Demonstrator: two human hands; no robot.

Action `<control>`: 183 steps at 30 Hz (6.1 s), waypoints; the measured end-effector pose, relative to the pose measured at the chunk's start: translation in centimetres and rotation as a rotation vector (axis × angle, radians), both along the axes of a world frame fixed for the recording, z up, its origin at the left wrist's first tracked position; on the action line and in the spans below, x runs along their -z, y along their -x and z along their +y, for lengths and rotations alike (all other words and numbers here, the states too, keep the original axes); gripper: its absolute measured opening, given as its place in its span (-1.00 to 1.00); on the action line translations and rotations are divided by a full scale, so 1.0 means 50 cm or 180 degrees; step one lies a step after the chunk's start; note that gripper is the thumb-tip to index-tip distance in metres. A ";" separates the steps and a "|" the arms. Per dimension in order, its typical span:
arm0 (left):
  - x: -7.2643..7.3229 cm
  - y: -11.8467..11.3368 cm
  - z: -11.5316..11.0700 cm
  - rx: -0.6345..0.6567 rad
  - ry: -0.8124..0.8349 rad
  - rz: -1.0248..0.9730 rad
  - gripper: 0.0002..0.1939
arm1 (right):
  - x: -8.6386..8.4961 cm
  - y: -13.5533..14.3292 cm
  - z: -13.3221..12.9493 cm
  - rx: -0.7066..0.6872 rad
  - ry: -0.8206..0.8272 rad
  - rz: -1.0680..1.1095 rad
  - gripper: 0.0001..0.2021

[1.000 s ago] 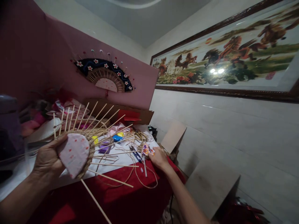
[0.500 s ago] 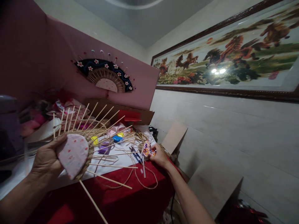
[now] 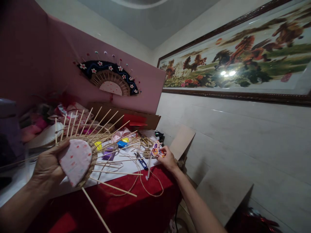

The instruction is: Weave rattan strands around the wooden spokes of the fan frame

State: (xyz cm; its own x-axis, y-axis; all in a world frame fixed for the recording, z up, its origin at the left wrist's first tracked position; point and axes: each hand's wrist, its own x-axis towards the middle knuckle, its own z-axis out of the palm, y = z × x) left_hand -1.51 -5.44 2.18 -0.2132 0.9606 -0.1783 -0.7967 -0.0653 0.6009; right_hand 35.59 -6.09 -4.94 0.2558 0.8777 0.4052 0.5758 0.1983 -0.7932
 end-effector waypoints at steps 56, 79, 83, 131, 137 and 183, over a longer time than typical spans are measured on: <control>0.004 -0.005 -0.007 0.0176 -0.0394 0.0091 -0.86 | -0.175 0.254 -0.244 -0.1453 0.0939 0.0529 -0.52; 0.007 -0.004 -0.009 0.0102 -0.0519 0.0130 -0.89 | -0.152 0.253 -0.252 -0.1443 0.1030 0.0651 -0.56; 0.006 -0.005 -0.008 -0.0022 -0.0527 0.0138 -0.90 | -0.140 0.253 -0.258 -0.1512 0.1263 0.0711 -0.57; 0.008 -0.006 -0.004 0.0066 -0.0580 0.0064 -0.89 | -0.154 0.264 -0.261 -0.1684 0.1397 0.0297 -0.56; 0.007 -0.007 -0.005 0.0032 -0.0556 0.0069 -0.89 | -0.150 0.263 -0.258 -0.1452 0.1469 0.0265 -0.58; 0.004 -0.007 -0.009 0.0044 -0.0452 0.0050 -0.90 | -0.145 0.249 -0.272 -0.1281 0.1824 0.0556 -0.44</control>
